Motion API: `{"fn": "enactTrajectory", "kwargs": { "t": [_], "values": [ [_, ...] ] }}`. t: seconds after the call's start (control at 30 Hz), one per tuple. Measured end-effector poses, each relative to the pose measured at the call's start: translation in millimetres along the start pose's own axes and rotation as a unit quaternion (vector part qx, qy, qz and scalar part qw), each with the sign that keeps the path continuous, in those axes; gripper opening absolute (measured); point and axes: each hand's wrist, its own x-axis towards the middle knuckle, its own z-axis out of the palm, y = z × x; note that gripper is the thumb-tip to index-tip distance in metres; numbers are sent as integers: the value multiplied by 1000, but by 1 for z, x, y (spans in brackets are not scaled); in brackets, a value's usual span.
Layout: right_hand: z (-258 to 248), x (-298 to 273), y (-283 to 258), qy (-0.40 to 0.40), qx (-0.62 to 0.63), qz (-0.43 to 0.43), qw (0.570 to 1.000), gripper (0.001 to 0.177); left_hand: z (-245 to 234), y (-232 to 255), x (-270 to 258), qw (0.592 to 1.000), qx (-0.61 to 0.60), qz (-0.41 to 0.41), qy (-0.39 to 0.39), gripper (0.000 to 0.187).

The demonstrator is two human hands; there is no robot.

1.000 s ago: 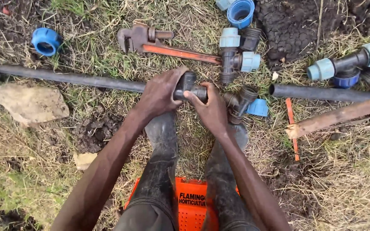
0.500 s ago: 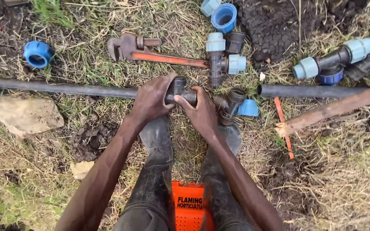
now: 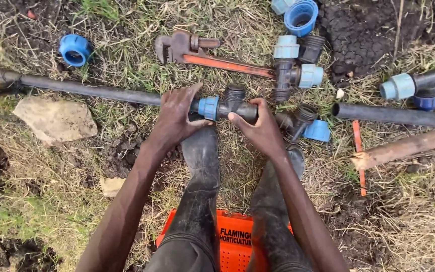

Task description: Assembling and adjusting irrigation pipe connectors and T-junctions on the ground.

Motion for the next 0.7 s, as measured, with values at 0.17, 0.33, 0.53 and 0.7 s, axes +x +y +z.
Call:
{"fn": "enactTrajectory", "kwargs": {
  "t": [0.17,0.33,0.53,0.7],
  "values": [
    [6,3,-8,10,-26,24,999,80,23,-15,5,994,59,73,51,80],
    [15,4,-18,36,-51,26,998,76,26,-21,8,987,103,106,68,77],
    [15,-2,-18,46,-85,21,995,69,18,-10,6,991,124,53,-12,76],
    [8,0,-15,51,-97,14,994,64,26,-12,10,989,132,67,27,78]
  ]
}}
